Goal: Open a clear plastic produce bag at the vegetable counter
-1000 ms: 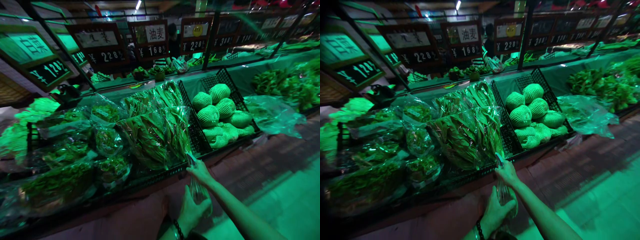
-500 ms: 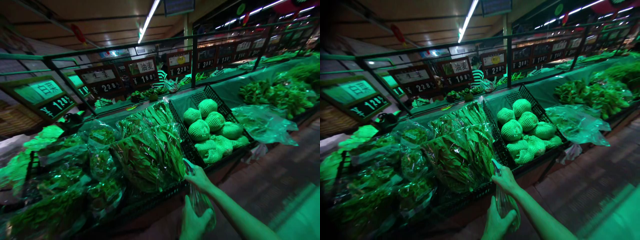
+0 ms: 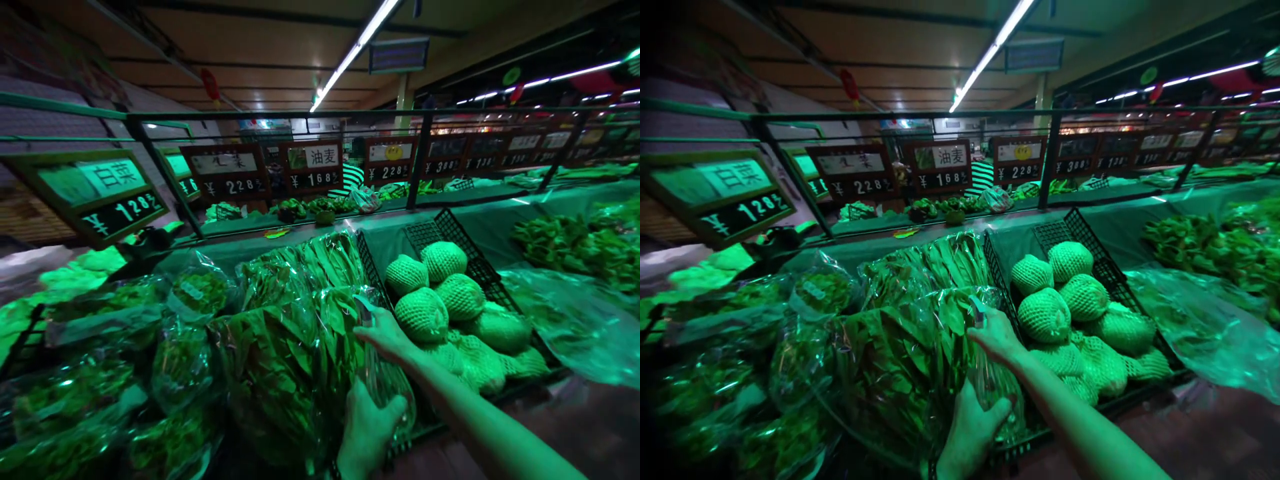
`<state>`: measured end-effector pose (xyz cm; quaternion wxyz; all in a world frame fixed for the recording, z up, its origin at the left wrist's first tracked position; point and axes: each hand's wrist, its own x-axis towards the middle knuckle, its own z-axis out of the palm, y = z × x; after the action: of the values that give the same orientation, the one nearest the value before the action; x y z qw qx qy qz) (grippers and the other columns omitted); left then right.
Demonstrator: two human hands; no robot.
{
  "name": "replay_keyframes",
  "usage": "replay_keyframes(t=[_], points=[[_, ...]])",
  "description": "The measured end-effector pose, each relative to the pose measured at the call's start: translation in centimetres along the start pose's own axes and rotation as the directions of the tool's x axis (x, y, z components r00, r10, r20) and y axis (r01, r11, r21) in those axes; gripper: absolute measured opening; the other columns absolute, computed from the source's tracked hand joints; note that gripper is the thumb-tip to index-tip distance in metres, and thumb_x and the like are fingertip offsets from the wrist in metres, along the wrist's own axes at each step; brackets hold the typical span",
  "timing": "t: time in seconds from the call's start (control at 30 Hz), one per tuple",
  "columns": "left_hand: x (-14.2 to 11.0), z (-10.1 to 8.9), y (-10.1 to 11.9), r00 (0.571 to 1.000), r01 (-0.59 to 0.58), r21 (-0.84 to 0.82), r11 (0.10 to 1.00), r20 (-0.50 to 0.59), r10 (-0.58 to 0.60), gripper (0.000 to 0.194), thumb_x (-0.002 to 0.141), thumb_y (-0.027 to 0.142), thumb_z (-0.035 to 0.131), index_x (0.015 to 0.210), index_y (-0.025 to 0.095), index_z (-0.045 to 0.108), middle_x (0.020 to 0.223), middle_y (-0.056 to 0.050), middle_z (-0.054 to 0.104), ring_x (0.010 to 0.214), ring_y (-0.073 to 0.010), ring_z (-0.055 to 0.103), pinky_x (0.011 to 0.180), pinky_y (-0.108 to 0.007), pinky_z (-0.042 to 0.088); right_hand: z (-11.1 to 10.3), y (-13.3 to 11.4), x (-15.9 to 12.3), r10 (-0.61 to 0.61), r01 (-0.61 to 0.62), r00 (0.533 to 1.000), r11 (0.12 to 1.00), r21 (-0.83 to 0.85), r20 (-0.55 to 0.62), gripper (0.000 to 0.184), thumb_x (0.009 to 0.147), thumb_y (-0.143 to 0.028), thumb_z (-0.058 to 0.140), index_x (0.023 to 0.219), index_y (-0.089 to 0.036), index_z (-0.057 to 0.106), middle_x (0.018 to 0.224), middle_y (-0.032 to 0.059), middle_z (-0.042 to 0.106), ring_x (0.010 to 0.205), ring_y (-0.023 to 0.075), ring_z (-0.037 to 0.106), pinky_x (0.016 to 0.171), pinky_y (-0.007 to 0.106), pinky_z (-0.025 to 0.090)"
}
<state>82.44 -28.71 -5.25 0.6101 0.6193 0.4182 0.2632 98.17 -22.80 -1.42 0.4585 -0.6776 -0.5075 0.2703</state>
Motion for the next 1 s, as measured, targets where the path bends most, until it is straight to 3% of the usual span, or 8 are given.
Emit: replay_keyframes(t=[0.13, 0.23, 0.37, 0.47, 0.6, 0.73, 0.87, 1.0], points=[[4.9, -1.3, 3.3, 0.998, -0.061, -0.013, 0.998, -0.024, 0.06, 0.071, 0.08, 0.064, 0.083, 0.129, 0.016, 0.064, 0.121, -0.016, 0.082, 0.116, -0.0377, 0.077, 0.098, -0.046, 0.061, -1.0, -3.3, 7.4, -0.023, 0.026, 0.999, 0.998, -0.054, 0.045, 0.017, 0.07, -0.03, 0.08, 0.077, -0.021, 0.067, 0.07, -0.0041, 0.062, 0.068, 0.016, 0.055, 0.063, 0.027, 0.04], [8.2, -1.5, 4.6, 0.991, -0.112, -0.008, 0.994, -0.077, 0.111, 0.076, 0.078, 0.07, 0.083, 0.127, 0.015, 0.062, 0.118, -0.017, 0.082, 0.112, -0.0376, 0.077, 0.097, -0.048, 0.061, -2.0, -4.4, 11.4, 0.003, -0.002, 1.0, 0.996, -0.089, 0.012, 0.013, 0.067, -0.022, 0.076, 0.069, -0.021, 0.063, 0.063, -0.0052, 0.056, 0.062, 0.0143, 0.049, 0.058, 0.028, 0.033], [11.5, -0.4, 5.9, 0.981, -0.167, -0.001, 0.986, -0.1, 0.166, 0.078, 0.077, 0.065, 0.085, 0.132, 0.018, 0.057, 0.121, -0.016, 0.079, 0.111, -0.0347, 0.077, 0.097, -0.046, 0.059, -4.6, -3.4, 14.1, 0.05, -0.057, 0.995, 0.995, -0.082, -0.088, 0.008, 0.067, -0.022, 0.075, 0.073, -0.021, 0.069, 0.066, -0.0032, 0.061, 0.064, 0.0155, 0.053, 0.059, 0.029, 0.034], [12.6, 1.5, 6.8, 0.988, -0.148, 0.054, 0.987, -0.041, 0.151, 0.071, 0.079, 0.064, 0.086, 0.127, 0.022, 0.058, 0.117, -0.013, 0.081, 0.106, -0.0321, 0.077, 0.093, -0.043, 0.059, -7.4, -1.1, 14.7, 0.081, -0.083, 0.99, 0.996, -0.02, -0.118, 0.02, 0.069, -0.033, 0.077, 0.084, -0.019, 0.071, 0.074, -0.0013, 0.068, 0.067, 0.0164, 0.059, 0.06, 0.029, 0.039], [12.2, 5.4, 7.1, 0.984, -0.169, 0.05, 0.984, 0.068, 0.166, 0.061, 0.082, 0.061, 0.086, 0.122, 0.024, 0.059, 0.115, -0.009, 0.081, 0.104, -0.029, 0.077, 0.09, -0.039, 0.057, -11.4, 2.8, 13.8, 0.102, -0.1, 0.989, 0.995, 0.025, -0.109, 0.023, 0.066, -0.039, 0.075, 0.073, -0.021, 0.063, 0.065, -0.0047, 0.058, 0.06, 0.0141, 0.05, 0.058, 0.029, 0.037], [10.3, 9.6, 5.9, 0.987, -0.137, 0.099, 0.986, 0.099, 0.128, 0.059, 0.083, 0.06, 0.086, 0.119, 0.024, 0.056, 0.118, -0.009, 0.08, 0.109, -0.0298, 0.075, 0.091, -0.04, 0.055, -14.5, 6.2, 10.4, 0.145, -0.146, 0.979, 0.989, 0.006, -0.147, 0.024, 0.062, -0.038, 0.074, 0.063, -0.023, 0.056, 0.057, -0.0064, 0.048, 0.056, 0.0133, 0.043, 0.055, 0.03, 0.031], [7.6, 13.5, 4.8, 0.991, -0.068, 0.138, 0.988, 0.123, 0.051, 0.059, 0.08, 0.058, 0.088, 0.117, 0.023, 0.058, 0.113, -0.009, 0.08, 0.104, -0.03, 0.076, 0.089, -0.04, 0.055, -16.9, 8.6, 5.6, 0.163, -0.162, 0.98, 0.987, 0.017, -0.114, 0.023, 0.065, -0.042, 0.072, 0.07, -0.022, 0.06, 0.059, -0.0057, 0.052, 0.058, 0.0143, 0.045, 0.057, 0.031, 0.034], [4.6, 17.1, 4.0, 0.984, -0.004, 0.081, 0.997, 0.18, -0.01, 0.06, 0.079, 0.052, 0.089, 0.123, 0.024, 0.059, 0.12, -0.009, 0.08, 0.11, -0.0293, 0.076, 0.096, -0.04, 0.057, -18.5, 10.8, 1.0, 0.166, -0.165, 0.985, 0.986, 0.04, -0.048, 0.03, 0.066, -0.048, 0.073, 0.075, -0.021, 0.064, 0.065, -0.0034, 0.059, 0.064, 0.0164, 0.052, 0.061, 0.031, 0.039]])
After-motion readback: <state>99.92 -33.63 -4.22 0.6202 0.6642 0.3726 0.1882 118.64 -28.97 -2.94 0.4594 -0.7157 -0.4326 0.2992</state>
